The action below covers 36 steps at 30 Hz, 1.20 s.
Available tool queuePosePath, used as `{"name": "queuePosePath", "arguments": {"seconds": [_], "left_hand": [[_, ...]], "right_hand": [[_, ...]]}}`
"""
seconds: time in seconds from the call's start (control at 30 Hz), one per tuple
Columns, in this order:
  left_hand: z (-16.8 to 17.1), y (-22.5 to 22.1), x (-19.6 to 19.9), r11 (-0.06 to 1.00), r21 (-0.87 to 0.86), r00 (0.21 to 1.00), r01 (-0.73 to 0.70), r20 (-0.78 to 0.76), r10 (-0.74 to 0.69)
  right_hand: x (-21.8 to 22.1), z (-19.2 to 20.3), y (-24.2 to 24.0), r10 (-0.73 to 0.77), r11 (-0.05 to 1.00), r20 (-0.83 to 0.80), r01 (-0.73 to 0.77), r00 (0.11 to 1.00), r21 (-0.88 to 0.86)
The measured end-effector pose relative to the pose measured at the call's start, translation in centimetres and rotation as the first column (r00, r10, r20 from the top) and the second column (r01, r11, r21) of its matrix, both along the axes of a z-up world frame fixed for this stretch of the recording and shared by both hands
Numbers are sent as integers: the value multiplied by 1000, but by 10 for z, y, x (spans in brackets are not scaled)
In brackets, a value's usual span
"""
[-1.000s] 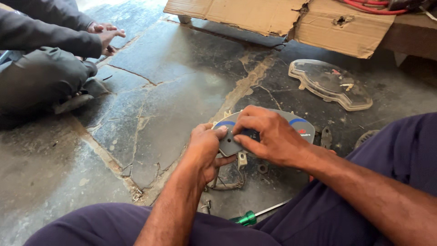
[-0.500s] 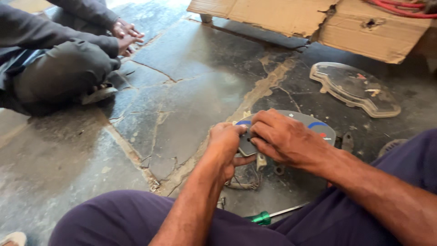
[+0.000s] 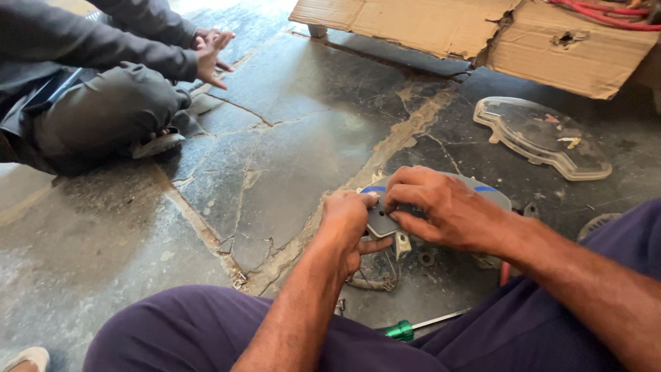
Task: The person sits on the floor and uses a green screwdriver to remove and reinsert screws on a motorcycle dashboard. They repeatedly adjust the dashboard faceplate and handle small components with both hands.
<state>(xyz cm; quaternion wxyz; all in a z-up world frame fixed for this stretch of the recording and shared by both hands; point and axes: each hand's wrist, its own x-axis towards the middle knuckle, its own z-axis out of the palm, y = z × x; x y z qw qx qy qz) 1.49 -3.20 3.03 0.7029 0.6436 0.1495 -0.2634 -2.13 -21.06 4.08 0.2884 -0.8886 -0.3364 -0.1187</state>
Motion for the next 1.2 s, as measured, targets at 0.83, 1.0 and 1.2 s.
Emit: {"name": "queuePosePath", "arguments": {"seconds": [0.83,1.0,1.2], "left_hand": [[-3,-2,1,1000,22,998,22,-55,-20],[-7,-3,2,999,10,998,39,-50,-38],[-6,-2,1,997,15,997,78,-22,-78]], "right_hand": [[10,11,0,10,1000,-124,-13,992,-23],[8,10,-4,70,996,-51,-73,996,-60],[7,4,-2,49,983,107,-29,993,-183]]}}
